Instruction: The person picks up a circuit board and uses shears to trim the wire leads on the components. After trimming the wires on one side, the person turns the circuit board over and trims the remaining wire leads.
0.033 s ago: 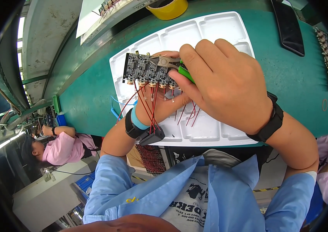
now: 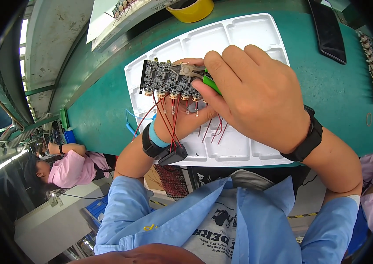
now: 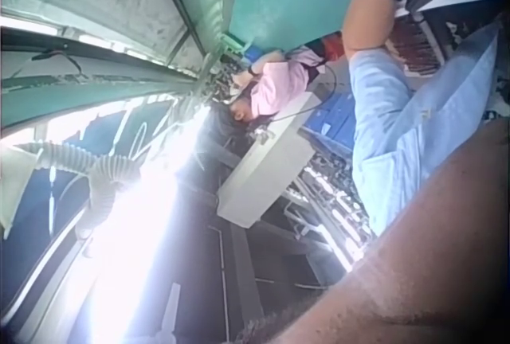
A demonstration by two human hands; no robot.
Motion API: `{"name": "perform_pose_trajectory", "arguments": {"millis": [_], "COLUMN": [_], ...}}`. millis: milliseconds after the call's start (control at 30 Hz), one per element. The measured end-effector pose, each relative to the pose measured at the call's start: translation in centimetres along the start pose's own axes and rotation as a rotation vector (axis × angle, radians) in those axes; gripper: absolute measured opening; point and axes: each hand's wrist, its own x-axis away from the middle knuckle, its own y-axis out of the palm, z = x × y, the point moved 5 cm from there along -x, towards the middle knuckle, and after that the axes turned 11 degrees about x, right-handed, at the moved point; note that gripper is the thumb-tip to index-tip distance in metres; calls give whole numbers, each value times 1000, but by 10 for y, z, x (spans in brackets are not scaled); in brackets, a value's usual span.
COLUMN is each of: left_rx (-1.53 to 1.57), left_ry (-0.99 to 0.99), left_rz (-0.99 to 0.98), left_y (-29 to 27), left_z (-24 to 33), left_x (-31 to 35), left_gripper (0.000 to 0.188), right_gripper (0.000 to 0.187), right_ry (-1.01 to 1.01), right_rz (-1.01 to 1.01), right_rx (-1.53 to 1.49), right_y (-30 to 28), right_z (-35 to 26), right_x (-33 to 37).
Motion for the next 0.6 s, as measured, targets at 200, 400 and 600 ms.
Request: {"name": "perform_pose_trajectory", "arguments": {"millis": [200,400,600], "left_rx": [109,127,-58], "left_ry": [-69,-276,-218], "left_rz": [-3,34,-125], "left_y": [0,1,3], "left_z": [-4,4,5], "left_x": [-1,2,4], "left_gripper": [81,49,65], "right_gripper": [43,48,50], "right_ry": [-5,-16,-13], "right_rz": [25,98,99], "right_rx": [-25,-34,-45], "right_y": [1,-3,-3], "right_z": [4,7,6], "right_x": [-1,-4,-4]}}
